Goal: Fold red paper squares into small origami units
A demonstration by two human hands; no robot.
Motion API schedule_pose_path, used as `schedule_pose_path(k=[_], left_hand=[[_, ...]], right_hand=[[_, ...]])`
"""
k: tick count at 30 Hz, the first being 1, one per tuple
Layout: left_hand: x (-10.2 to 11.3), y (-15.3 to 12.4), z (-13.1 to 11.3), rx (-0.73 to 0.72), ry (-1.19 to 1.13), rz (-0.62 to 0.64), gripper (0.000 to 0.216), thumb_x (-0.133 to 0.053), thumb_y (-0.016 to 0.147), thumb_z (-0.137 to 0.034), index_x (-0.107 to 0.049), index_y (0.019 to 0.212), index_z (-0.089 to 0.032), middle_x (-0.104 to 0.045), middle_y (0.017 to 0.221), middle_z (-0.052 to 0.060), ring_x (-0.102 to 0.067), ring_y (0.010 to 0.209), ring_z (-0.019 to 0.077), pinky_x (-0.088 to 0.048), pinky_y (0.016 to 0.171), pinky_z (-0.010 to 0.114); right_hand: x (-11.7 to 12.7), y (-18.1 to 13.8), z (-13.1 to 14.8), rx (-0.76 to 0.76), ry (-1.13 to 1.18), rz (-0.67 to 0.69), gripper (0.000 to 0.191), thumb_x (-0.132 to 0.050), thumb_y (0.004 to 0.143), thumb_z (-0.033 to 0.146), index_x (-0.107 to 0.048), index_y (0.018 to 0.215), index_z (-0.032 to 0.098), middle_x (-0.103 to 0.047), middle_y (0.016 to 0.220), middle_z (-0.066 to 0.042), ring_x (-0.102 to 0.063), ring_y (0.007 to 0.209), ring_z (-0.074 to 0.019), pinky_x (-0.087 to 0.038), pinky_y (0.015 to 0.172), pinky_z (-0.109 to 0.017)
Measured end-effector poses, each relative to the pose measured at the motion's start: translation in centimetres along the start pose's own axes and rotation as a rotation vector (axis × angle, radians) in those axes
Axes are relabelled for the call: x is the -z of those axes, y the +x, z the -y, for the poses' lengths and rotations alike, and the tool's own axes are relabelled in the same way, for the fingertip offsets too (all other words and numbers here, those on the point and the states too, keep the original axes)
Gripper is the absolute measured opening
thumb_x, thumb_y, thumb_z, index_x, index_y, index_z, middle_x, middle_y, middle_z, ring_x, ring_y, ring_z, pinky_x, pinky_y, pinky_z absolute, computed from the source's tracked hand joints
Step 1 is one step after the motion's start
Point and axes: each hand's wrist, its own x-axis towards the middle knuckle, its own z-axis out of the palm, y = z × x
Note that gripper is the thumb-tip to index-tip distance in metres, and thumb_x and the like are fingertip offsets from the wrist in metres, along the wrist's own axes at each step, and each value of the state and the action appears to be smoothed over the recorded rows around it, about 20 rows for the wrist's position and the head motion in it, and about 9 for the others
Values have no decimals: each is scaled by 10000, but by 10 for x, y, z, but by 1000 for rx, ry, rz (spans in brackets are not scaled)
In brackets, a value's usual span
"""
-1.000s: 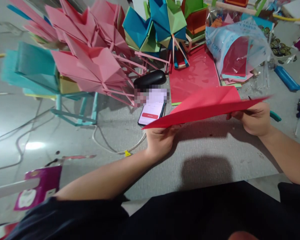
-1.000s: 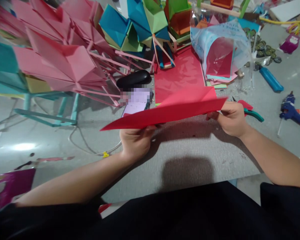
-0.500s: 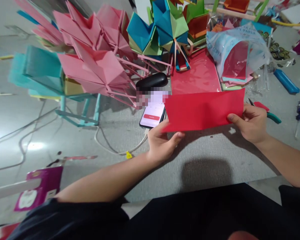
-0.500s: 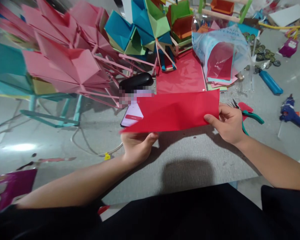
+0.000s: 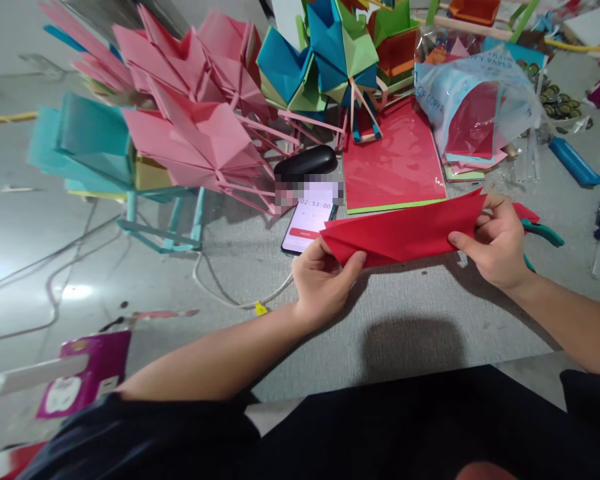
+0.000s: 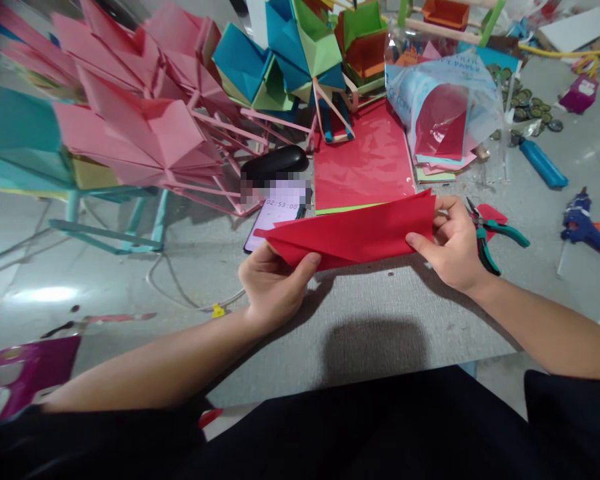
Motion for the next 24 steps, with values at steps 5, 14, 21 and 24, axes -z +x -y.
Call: schedule_pose_path(k=[5,14,21,24], left_hand=[[-6,-7,14,30,-197,36,525,-963,881,-210,-588,1234,-310,-787,969,-44,-714,660,83,-573,621,170],[13,5,-3,208,-157,294,410,-878,949,-388,-734,1305,-245,-848,1253,102,-831,952,206,-674,825,327],[20,43,-58,885,-291,1131,529,-923,944,-438,-780,1407,-228,-867,1317,158,-851,1157,303,-676,947,391],[15,41,-60,916,-402,1187,496,-958,933,-451,-796,1351,-238,-863,1330,158,-851,1172,298,-678,968,386]], right_hand=[[-3,2,-2,-66,54,30,482,-1037,802,432,-727,1155,323,-863,980,9,-802,892,-239,-689,841,-398],[2,9,3,-118,-186,199,336,-935,850,564,-869,863,235,-833,872,-56,-720,780,-239,-593,726,-392],[-7,-1,20,-197,-201,499,286,-826,877,496,-796,835,215,-762,812,-38,-659,743,-213,-515,722,-376],[-12,-5,25,-214,-188,547,264,-804,867,463,-750,786,218,-725,769,-22,-625,716,-189,-484,698,-352]])
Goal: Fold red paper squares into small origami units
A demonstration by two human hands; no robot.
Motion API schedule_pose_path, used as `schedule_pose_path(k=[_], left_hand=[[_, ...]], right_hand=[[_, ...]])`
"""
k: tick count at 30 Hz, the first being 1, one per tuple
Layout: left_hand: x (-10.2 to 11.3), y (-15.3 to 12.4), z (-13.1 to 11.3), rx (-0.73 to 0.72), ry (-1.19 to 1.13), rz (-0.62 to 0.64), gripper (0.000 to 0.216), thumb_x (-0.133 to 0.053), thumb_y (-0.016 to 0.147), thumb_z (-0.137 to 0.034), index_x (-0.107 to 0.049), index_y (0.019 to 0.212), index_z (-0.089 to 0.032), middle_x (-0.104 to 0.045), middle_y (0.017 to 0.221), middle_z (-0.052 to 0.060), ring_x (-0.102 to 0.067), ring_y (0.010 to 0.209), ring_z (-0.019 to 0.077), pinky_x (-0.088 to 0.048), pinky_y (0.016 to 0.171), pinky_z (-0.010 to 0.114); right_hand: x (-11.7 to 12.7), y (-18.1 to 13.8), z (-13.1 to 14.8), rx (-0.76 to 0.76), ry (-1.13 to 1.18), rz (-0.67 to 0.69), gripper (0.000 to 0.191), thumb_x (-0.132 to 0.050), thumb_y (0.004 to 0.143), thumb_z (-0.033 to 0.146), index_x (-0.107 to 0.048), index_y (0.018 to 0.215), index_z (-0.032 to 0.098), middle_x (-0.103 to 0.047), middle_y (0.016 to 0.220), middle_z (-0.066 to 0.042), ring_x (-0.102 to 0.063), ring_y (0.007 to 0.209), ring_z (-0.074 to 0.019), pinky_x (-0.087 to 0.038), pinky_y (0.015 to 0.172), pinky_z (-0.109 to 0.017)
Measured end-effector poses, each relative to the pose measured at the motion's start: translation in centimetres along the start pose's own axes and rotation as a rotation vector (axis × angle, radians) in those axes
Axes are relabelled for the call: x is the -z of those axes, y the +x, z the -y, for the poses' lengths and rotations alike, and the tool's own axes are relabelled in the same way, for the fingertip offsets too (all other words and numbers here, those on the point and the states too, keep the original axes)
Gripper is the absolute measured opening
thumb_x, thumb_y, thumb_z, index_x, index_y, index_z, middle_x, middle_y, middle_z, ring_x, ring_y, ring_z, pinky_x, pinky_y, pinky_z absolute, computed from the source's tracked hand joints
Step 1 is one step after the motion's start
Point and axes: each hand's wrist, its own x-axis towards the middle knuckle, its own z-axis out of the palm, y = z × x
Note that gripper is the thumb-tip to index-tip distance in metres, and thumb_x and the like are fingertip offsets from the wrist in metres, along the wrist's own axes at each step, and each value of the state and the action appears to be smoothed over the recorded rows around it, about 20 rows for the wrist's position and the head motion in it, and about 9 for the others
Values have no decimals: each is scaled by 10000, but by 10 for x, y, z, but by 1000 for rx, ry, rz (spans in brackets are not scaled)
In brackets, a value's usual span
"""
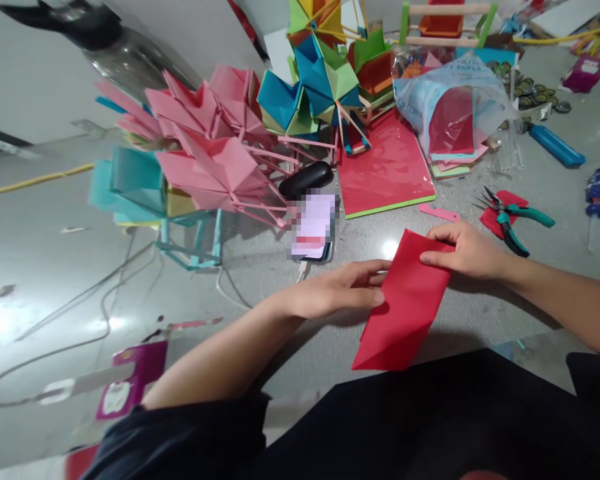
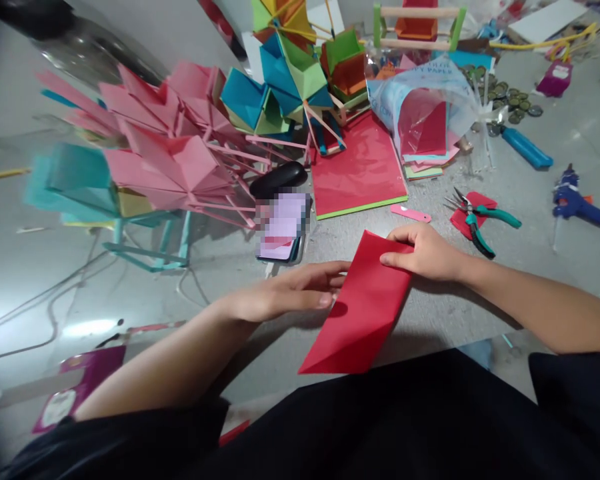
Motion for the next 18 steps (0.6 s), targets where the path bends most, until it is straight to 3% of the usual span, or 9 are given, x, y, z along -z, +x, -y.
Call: schedule_pose_path(k=[1,5,8,10,18], left_hand=[[-3,4,4,-26,-6,-19,482,-952,942,-466,-792,1331,-231,-867,1303,152,-855,1127,281,-675,939,366],[-19,30,26,-229,24,-332,498,-958,907,-492,-763,1264,-205,-870,1089,91,-840,943,227,-661,832,311],[-29,44,32,-289,138,-562,364,-919,891,-504,-758,973,-189,-800,856,29,-743,742,164,-574,664,248],[-33,49,29,-299,165,-637,373,-906,870,-526,-748,879,-189,-778,788,21,-704,678,154,-541,616,244],[-41,70,25,-370,44,-847,515,-945,816,-664,-845,934,-172,-819,747,45,-730,622,189,-587,611,293]], right_hand=[[-2,0,1,-2,5,5,263,-805,862,462,-748,787,216,-727,772,-23,-623,716,-186,-478,695,-347],[-13,1,-1,10,25,33,290,-805,854,491,-758,799,210,-740,786,-26,-632,733,-186,-460,685,-335],[-19,1,-3,40,51,46,304,-815,845,497,-749,763,212,-709,740,-11,-602,709,-177,-434,671,-329],[-21,0,-3,38,103,16,325,-855,820,514,-751,761,212,-704,734,-6,-592,699,-172,-430,665,-327],[-19,1,-6,-95,410,-202,533,-1016,689,642,-723,774,205,-672,708,6,-552,647,-146,-450,649,-317]])
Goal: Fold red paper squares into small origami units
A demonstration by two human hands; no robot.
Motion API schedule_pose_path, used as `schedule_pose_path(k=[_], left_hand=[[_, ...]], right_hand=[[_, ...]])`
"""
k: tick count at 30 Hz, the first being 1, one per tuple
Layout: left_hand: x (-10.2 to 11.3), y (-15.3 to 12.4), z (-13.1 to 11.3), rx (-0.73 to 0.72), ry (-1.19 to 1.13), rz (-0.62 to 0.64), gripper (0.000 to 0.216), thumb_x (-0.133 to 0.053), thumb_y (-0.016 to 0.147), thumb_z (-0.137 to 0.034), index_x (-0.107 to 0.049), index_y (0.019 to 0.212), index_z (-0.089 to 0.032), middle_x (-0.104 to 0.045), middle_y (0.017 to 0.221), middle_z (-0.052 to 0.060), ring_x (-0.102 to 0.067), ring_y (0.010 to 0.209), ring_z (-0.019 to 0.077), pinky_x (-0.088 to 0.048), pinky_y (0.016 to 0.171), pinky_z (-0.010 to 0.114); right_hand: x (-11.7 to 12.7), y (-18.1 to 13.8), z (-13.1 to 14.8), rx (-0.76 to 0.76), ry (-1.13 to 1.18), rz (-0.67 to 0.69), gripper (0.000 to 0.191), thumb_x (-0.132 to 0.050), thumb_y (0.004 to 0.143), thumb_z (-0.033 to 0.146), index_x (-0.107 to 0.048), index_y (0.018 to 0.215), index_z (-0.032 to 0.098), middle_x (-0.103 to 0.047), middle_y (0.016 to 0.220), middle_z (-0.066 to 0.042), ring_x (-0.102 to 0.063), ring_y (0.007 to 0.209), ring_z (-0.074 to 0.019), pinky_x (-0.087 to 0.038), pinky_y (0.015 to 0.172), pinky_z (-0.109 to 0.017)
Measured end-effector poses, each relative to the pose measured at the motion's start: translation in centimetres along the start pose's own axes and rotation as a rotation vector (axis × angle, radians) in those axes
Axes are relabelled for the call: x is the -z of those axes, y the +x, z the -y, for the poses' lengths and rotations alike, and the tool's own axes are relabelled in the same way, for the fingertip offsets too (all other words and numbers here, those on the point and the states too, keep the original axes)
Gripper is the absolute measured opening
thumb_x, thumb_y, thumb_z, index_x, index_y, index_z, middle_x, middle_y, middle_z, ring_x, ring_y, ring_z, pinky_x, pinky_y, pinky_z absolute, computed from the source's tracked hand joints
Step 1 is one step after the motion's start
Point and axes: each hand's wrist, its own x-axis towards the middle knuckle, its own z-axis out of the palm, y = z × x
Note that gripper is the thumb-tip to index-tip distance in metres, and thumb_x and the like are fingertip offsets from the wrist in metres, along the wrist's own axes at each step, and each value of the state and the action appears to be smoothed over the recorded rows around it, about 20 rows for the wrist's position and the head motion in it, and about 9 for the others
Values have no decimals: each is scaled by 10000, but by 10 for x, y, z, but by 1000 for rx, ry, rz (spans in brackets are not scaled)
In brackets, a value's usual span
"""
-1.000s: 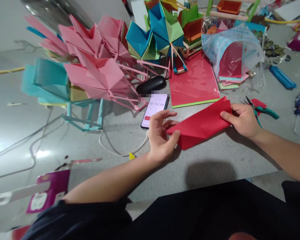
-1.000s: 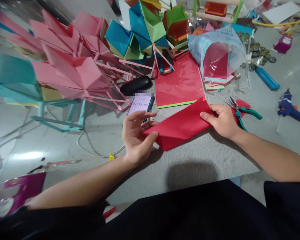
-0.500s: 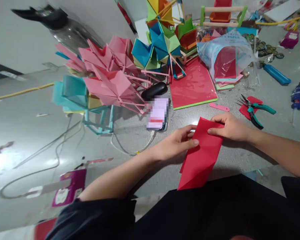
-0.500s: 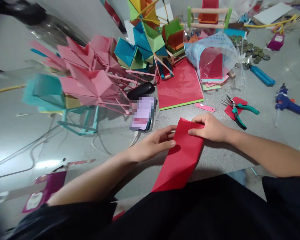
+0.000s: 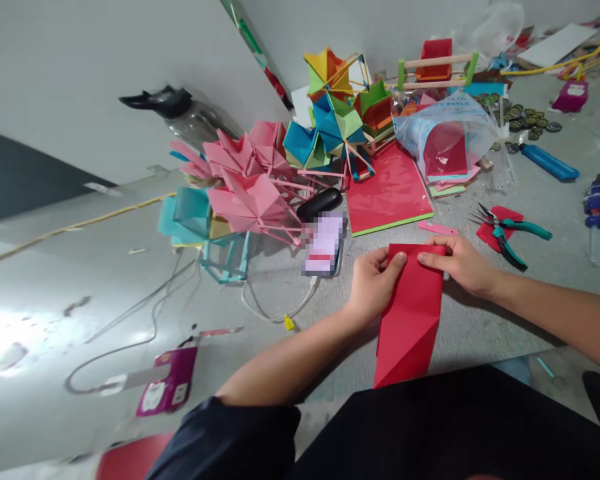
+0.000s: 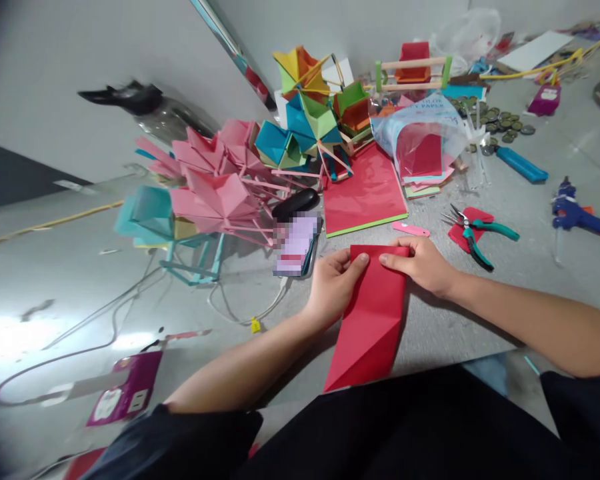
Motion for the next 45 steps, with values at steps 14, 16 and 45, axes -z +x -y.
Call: schedule_pose_path(k=[14,16,45], left_hand=[[9,4,15,76,-61,-29,554,-935,824,-720,-759,752,-199,-699,658,13,-581,573,138,-461,536,260],[9,3,17,72,-53,-46,569,-925,833,-723,-723,715,-205,-654,627,2,-557,574,134,-434,526,250],[8,8,19,53,-127,-71,622,-948,786,-788,-818,877,-187,-786,728,34,-735,664,207,-592,617,306]], right_hand=[[-1,-2,-1,-20,-86,-91,503,-965,804,658,-699,735,237,-572,674,37,-471,649,-141,-434,638,-317],[0,-2,0,-18,-86,-97,501,-958,824,656,-709,724,233,-592,683,27,-489,657,-143,-433,647,-318],[-1,0,-9,39,-283,-84,725,-703,896,924,-537,656,260,-540,689,-2,-482,678,-176,-427,640,-342]])
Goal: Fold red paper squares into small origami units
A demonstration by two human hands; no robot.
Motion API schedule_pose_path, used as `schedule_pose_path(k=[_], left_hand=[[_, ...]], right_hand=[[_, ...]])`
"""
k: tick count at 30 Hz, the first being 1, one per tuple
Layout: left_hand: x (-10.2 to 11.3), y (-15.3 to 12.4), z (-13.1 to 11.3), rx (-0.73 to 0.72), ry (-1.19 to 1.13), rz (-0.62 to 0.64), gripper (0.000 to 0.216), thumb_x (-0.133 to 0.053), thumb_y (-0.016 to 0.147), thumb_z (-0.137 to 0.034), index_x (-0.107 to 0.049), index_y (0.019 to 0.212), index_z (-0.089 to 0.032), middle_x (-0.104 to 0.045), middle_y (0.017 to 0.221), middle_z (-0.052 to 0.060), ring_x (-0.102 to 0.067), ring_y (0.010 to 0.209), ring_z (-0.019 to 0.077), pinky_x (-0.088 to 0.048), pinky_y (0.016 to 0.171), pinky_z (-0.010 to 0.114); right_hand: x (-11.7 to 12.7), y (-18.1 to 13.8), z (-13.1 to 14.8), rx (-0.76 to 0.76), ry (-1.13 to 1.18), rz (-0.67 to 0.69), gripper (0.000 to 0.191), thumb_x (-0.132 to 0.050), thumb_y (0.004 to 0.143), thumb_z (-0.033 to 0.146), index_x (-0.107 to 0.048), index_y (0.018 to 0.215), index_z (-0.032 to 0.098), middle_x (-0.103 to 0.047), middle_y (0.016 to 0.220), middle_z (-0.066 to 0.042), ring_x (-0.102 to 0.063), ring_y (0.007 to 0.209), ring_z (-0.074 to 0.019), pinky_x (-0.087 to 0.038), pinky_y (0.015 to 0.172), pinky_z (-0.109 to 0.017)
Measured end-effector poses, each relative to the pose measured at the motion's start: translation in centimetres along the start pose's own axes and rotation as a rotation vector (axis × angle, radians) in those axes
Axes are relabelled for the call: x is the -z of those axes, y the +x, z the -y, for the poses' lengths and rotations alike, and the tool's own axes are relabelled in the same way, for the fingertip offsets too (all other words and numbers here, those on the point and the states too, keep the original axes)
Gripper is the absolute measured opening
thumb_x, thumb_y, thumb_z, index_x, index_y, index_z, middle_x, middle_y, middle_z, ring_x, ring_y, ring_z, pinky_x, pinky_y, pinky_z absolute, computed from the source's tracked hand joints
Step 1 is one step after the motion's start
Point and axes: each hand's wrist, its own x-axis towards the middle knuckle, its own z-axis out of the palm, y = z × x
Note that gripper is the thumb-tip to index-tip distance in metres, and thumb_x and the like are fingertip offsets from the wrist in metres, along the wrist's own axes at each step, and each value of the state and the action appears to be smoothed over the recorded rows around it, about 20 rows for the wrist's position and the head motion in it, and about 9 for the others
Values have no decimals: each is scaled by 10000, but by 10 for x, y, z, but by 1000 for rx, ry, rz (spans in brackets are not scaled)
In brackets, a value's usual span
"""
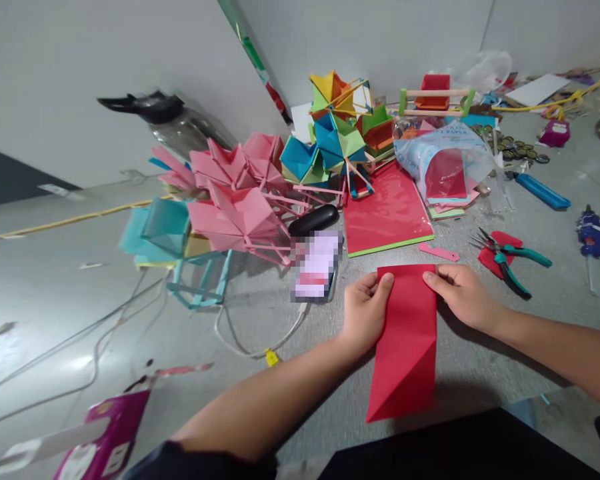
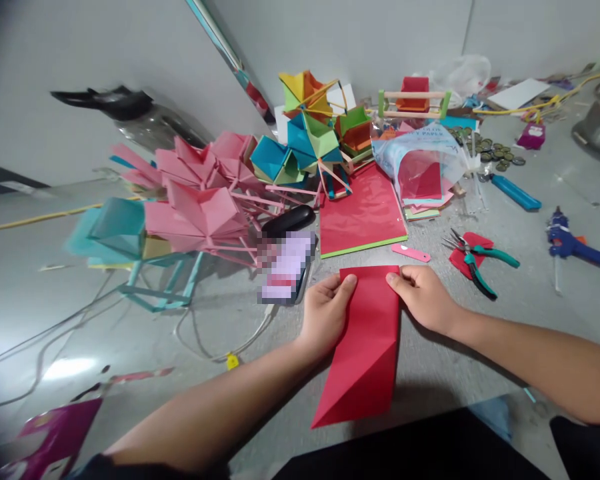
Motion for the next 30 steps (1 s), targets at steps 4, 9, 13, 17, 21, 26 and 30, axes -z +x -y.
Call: schedule_pose_path(k=[4,9,13,17,21,26,30], left_hand=[[0,3,-1,-21,9,-37,610,-960,780,-759,-821,878,-173,-803,753,45,-743,681,206,-594,628,302],[-1,8,-4,-52,-18,-40,626,-963,778,-772,-805,909,-180,-829,809,52,-769,716,212,-623,682,314],[-3,5,-2,-13,-53,76,683,-960,763,-809,-800,993,-186,-854,873,68,-812,776,249,-651,723,337],[-4,2,1,-13,-8,123,621,-932,830,-762,-811,1017,-182,-877,968,90,-817,850,253,-625,735,309],[-3,3,2,-29,19,99,575,-910,861,-736,-805,984,-185,-870,937,88,-807,844,255,-611,723,308],[-3,5,2,-57,-2,126,572,-904,886,-711,-821,1083,-181,-890,1039,108,-831,923,271,-656,826,344],[-2,6,3,-100,26,107,552,-895,906,-694,-829,1082,-176,-891,1028,110,-836,960,285,-657,831,344]], right_hand=[[-2,-1,-1,26,-31,-13,706,-691,921,892,-516,651,264,-510,670,10,-460,660,-169,-387,633,-338],[-1,0,-2,54,-56,5,651,-699,946,829,-533,674,262,-526,677,11,-468,672,-174,-388,636,-335],[1,3,-2,80,-6,-74,644,-756,915,852,-632,712,254,-626,725,-19,-529,709,-204,-456,680,-355],[2,5,-1,75,42,-93,645,-803,878,866,-655,715,260,-658,744,-27,-553,727,-218,-489,692,-363],[1,5,-2,83,18,-72,666,-776,892,871,-618,694,255,-650,744,-30,-579,768,-230,-500,732,-372],[1,4,-5,96,-82,-122,684,-687,939,893,-607,710,253,-677,770,-44,-594,777,-239,-488,742,-387],[2,5,-6,107,-78,-88,674,-700,959,888,-637,743,253,-724,794,-51,-648,823,-261,-518,767,-388]])
